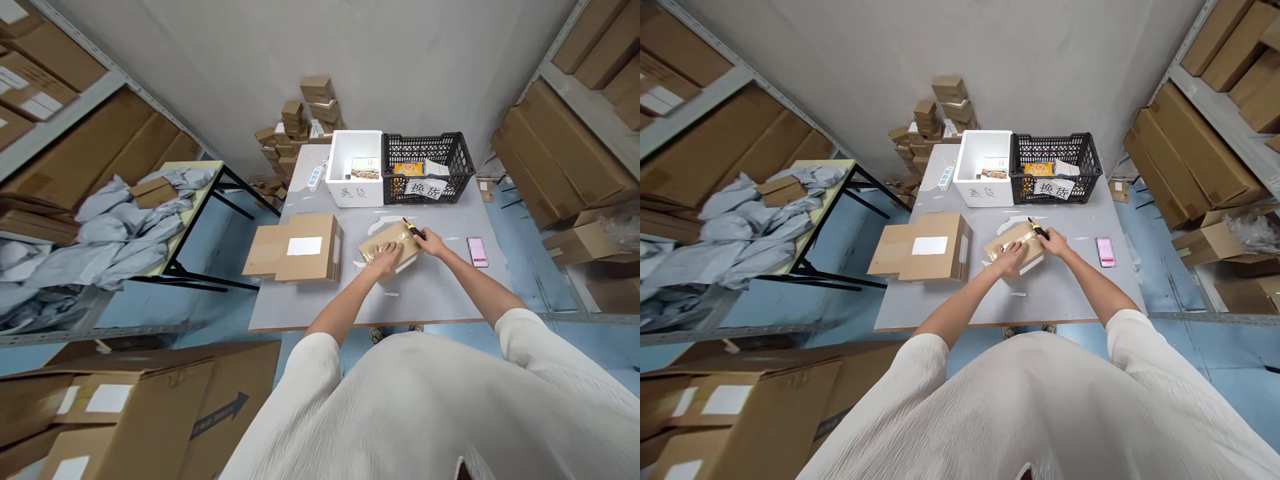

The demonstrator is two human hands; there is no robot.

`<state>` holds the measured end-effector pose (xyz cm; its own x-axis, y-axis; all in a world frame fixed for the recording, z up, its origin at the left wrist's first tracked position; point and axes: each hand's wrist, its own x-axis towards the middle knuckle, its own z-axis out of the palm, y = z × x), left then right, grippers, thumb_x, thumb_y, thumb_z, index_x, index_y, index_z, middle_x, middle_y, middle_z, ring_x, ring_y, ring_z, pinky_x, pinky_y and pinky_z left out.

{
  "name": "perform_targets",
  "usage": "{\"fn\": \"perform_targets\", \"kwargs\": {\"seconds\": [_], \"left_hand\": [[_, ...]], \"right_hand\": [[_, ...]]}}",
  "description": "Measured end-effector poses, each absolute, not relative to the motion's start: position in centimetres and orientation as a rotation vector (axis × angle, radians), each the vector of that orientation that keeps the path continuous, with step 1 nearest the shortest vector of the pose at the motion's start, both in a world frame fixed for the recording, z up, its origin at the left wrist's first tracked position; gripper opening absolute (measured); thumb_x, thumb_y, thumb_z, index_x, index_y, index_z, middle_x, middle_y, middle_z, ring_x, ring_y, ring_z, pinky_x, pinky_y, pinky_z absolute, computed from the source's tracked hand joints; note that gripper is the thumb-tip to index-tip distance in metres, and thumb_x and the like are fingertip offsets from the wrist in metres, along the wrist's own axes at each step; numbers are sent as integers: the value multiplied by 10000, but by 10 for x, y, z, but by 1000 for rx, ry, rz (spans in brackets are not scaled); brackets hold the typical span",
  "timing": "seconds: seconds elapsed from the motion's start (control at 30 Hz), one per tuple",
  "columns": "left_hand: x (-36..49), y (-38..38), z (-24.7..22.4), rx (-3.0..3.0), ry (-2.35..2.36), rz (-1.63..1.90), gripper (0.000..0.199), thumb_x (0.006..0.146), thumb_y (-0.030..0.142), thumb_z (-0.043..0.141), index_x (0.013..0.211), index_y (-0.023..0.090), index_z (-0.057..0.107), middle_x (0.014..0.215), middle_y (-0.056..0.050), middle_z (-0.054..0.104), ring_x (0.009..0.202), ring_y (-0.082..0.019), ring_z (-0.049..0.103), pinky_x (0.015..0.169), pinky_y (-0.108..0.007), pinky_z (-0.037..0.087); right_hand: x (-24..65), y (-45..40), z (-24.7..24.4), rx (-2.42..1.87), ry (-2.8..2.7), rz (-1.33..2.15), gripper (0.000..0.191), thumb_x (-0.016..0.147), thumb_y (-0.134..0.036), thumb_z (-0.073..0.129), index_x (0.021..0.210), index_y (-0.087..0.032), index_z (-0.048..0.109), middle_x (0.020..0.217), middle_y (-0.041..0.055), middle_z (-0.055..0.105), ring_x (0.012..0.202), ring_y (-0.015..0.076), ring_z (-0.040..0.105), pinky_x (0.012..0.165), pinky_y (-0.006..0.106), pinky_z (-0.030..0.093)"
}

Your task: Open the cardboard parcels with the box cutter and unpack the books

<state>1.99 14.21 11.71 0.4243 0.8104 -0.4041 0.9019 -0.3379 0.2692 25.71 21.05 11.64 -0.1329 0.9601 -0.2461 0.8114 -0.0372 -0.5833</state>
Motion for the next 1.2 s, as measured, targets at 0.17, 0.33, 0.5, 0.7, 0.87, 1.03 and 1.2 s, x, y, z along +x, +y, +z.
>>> {"fn": "perform_targets", "kwargs": {"seconds": [0.17,0.33,0.5,0.7,0.87,1.03,1.2], "left_hand": [[3,154,113,2313,1397,-286,1128,852,218,816,1783,307,184,1849,-184,279,1719,-387,249,1359,-666,197],[0,154,119,2342,1383,-226,888,928,293,765,1709,274,342,1734,-188,467,1641,-365,402,1321,-562,299],[10,149,127,2370,1382,-201,718,880,363,821,1537,281,544,1555,-159,579,1495,-372,528,1282,-527,325],[40,150,128,2332,1398,-192,725,858,496,877,1468,237,585,1549,-176,565,1500,-395,496,1246,-518,371],[49,151,126,2276,1416,-272,674,874,416,870,1456,247,576,1537,-178,585,1510,-397,486,1283,-581,327],[47,151,129,2248,1435,-243,755,839,473,889,1474,232,559,1546,-187,568,1493,-376,516,1245,-491,385],[52,158,135,2206,1436,-355,775,799,493,907,1452,245,572,1507,-190,605,1477,-409,537,1273,-571,314]], "right_hand": [[266,191,117,-1947,-1850,953,311,1024,-561,570,1057,-253,590,1135,114,798,1046,304,721,894,368,538],[269,169,116,-1878,-1694,1138,252,1008,-512,611,972,-266,568,1043,57,801,967,246,763,831,305,557],[281,162,121,-1762,-1509,1541,179,1027,-412,598,973,-242,582,1032,61,803,849,178,772,747,249,562],[317,169,128,-1831,-1679,1472,275,1054,-412,550,876,-217,627,906,47,761,661,134,660,566,222,474],[349,175,133,-1790,-1865,1471,253,1017,-481,697,1053,-237,644,828,12,745,599,135,650,516,219,464],[362,177,141,-1795,-1976,1438,333,991,-542,761,1009,-228,650,871,37,764,649,141,686,522,212,484],[361,176,145,-1819,-2041,1421,286,1018,-509,721,1049,-234,649,892,35,766,664,150,699,551,231,491]]}}
